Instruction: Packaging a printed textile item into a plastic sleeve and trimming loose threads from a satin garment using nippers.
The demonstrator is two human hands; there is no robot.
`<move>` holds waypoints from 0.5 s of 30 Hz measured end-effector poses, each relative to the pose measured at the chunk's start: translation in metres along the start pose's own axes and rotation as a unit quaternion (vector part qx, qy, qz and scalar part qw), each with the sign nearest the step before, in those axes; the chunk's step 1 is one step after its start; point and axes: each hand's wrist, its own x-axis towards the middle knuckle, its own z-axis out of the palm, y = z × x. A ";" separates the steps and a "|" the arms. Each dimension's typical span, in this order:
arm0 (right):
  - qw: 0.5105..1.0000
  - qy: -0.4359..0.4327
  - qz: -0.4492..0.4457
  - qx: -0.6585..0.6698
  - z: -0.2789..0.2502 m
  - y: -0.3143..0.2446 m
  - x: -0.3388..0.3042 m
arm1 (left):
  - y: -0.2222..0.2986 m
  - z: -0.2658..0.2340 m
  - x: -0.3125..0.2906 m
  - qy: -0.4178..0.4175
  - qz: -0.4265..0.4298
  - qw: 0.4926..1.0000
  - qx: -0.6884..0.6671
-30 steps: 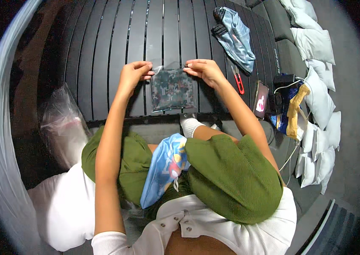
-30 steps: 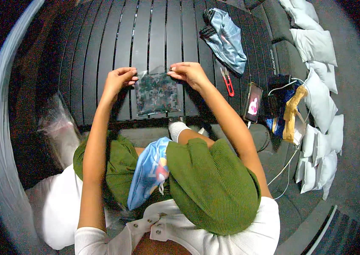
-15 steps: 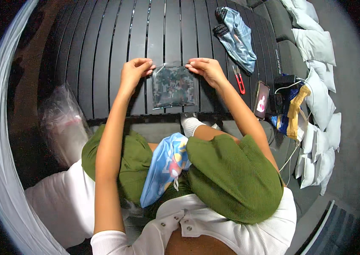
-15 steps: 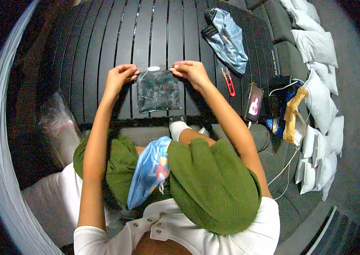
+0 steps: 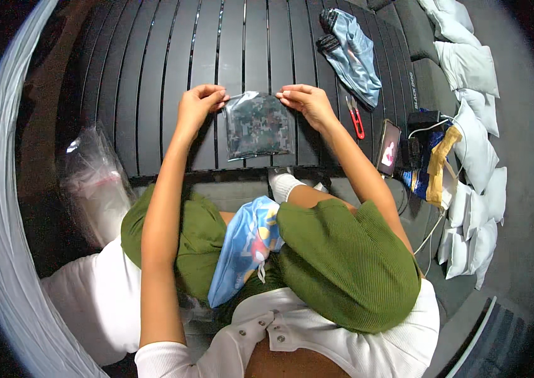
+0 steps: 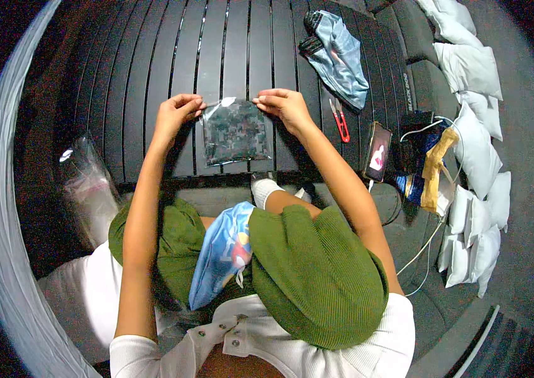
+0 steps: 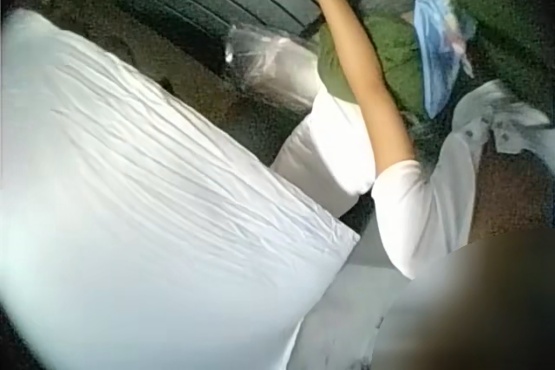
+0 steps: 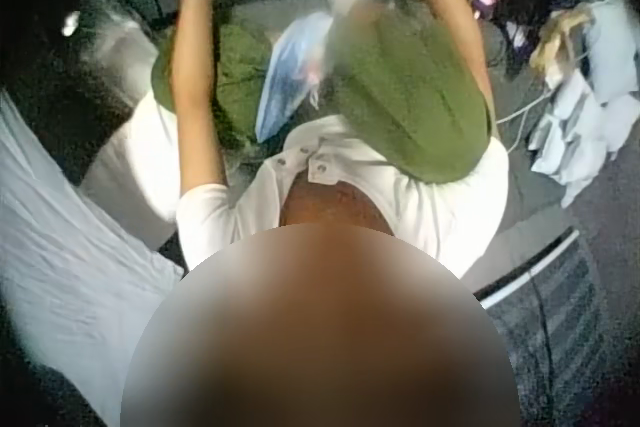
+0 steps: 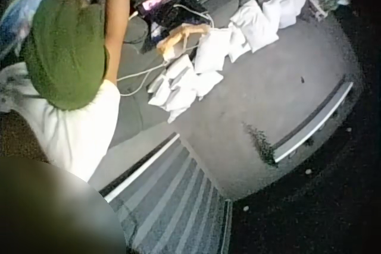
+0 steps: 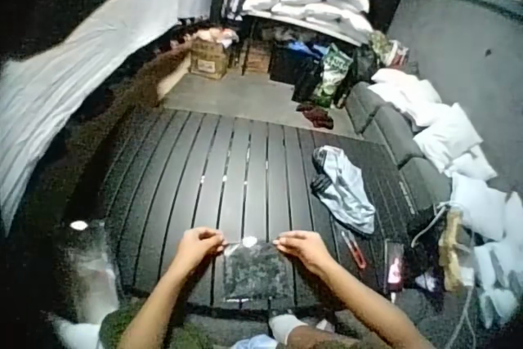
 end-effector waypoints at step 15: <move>0.997 -0.011 -0.001 -0.070 -0.009 0.000 0.002 | -0.007 -0.001 0.004 -0.002 0.020 1.000 0.001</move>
